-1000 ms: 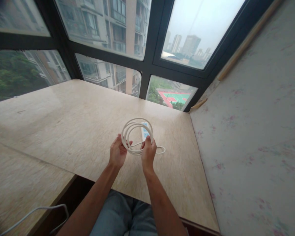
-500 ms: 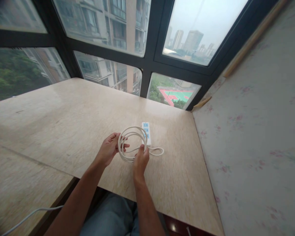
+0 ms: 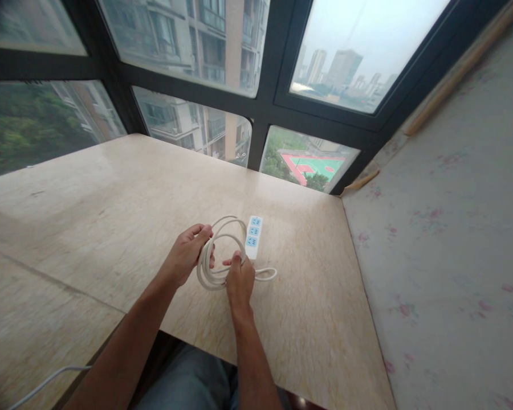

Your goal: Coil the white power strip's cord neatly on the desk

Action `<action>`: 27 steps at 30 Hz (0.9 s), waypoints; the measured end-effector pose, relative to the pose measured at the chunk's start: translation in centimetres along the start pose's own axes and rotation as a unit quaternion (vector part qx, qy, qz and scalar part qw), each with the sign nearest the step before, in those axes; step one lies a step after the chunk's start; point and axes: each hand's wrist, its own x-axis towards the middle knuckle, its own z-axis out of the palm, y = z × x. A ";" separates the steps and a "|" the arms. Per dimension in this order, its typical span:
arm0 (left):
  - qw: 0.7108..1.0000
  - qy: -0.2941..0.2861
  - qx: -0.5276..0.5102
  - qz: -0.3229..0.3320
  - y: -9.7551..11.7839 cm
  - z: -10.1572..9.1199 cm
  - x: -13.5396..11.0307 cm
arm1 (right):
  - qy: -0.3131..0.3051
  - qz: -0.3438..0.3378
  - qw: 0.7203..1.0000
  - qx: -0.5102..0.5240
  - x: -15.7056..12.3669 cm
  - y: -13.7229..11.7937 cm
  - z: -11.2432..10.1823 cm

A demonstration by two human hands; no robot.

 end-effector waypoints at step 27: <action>0.974 0.046 -0.184 0.121 -6.2 3.4 -1.3 | 0.016 0.107 0.865 0.491 -3.2 -2.4 1.2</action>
